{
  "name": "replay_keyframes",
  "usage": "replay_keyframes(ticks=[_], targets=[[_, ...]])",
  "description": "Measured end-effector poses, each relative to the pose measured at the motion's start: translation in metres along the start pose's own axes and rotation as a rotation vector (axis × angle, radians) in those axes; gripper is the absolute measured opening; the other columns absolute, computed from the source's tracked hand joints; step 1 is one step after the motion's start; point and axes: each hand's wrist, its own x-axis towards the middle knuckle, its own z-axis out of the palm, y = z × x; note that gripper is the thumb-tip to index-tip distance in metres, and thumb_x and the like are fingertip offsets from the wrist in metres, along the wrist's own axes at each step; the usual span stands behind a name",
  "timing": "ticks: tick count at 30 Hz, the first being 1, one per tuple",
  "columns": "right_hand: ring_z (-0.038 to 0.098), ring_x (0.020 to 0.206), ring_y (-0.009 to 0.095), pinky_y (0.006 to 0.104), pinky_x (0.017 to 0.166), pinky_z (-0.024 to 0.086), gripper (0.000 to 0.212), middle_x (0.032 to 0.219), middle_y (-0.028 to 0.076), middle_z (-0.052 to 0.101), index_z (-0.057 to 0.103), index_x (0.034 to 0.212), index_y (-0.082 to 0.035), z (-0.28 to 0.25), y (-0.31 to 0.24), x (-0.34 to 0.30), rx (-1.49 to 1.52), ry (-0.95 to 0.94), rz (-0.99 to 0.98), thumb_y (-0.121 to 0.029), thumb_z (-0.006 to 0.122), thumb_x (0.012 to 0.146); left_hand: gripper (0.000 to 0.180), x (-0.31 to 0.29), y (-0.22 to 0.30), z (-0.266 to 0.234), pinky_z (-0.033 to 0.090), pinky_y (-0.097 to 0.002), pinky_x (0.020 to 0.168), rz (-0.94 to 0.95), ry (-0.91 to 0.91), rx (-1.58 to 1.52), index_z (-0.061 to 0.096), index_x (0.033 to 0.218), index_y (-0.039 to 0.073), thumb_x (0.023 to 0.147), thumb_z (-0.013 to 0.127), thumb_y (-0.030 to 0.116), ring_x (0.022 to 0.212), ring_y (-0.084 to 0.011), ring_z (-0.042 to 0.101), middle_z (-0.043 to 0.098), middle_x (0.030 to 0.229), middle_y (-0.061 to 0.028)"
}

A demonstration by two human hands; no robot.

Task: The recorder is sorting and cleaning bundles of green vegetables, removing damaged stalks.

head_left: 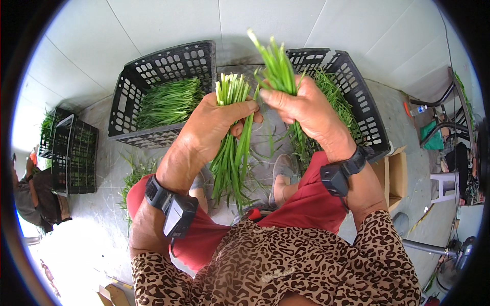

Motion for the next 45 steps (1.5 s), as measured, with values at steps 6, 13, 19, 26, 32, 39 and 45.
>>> replay_keyframes(ticks=[6,13,19,26,32,39,45], targets=[[0.057,0.069,0.009,0.0258,0.069,0.046,0.012,0.073,0.003,0.064,0.062,0.090,0.000,0.006,-0.005,-0.007,-0.116,-0.029,-0.131,-0.009,0.055,0.087,0.009,-0.002,0.003,0.005,0.035,-0.0208,0.049,-0.004,-0.051,0.008,0.060,0.091,0.004,0.085,0.058,0.011,0.058,-0.0081,0.048,0.062,0.075,-0.0063],[0.047,0.064,0.005,0.0252,0.062,0.042,0.013,0.066,-0.003,0.056,0.061,0.088,0.001,-0.001,0.006,-0.008,-0.372,0.150,-0.319,-0.010,0.058,0.083,0.007,-0.005,0.005,0.007,0.036,-0.0209,0.048,-0.034,-0.077,-0.051,0.061,0.086,0.005,0.085,0.059,0.011,0.054,-0.0077,0.045,0.060,0.071,-0.0040],[0.042,0.062,0.004,0.0241,0.057,0.040,0.014,0.068,-0.006,0.053,0.063,0.091,-0.001,-0.020,0.015,-0.011,-0.485,0.218,-0.255,-0.010,0.060,0.081,0.009,-0.007,0.004,0.007,0.036,-0.0217,0.050,-0.073,-0.116,-0.065,0.063,0.084,0.005,0.084,0.061,0.013,0.055,-0.0082,0.046,0.061,0.069,-0.0035],[0.047,0.061,0.003,0.0201,0.054,0.040,0.021,0.075,-0.005,0.058,0.063,0.101,-0.001,-0.013,0.011,-0.016,-0.210,0.142,-0.098,-0.007,0.061,0.081,0.010,-0.006,0.002,0.004,0.036,-0.0217,0.050,-0.105,-0.102,-0.113,0.062,0.086,0.005,0.085,0.062,0.015,0.055,-0.0077,0.046,0.060,0.069,-0.0024],[0.038,0.051,0.002,0.0182,0.044,0.031,0.020,0.070,-0.003,0.050,0.056,0.098,-0.003,-0.010,0.012,-0.015,0.238,-0.016,-0.001,-0.015,0.064,0.084,0.017,-0.003,-0.003,0.004,0.037,-0.0225,0.051,0.003,-0.022,-0.104,0.058,0.087,0.006,0.090,0.058,0.023,0.056,-0.0090,0.045,0.055,0.069,-0.0008],[0.043,0.053,0.004,0.0193,0.046,0.035,0.020,0.077,0.003,0.054,0.054,0.096,-0.003,-0.010,0.012,-0.008,0.390,-0.076,0.051,-0.020,0.061,0.088,0.017,0.003,-0.005,0.001,0.044,-0.0266,0.056,0.029,0.077,-0.157,0.057,0.086,0.007,0.090,0.057,0.023,0.062,-0.0139,0.054,0.058,0.072,-0.0032],[0.047,0.058,0.009,0.0221,0.050,0.039,0.023,0.081,0.007,0.057,0.053,0.098,-0.003,-0.009,0.012,-0.008,0.477,-0.015,0.066,-0.024,0.058,0.091,0.014,0.004,0.000,0.003,0.046,-0.0305,0.056,-0.017,0.067,-0.298,0.056,0.086,0.004,0.090,0.058,0.018,0.059,-0.0150,0.053,0.057,0.072,-0.0046]])
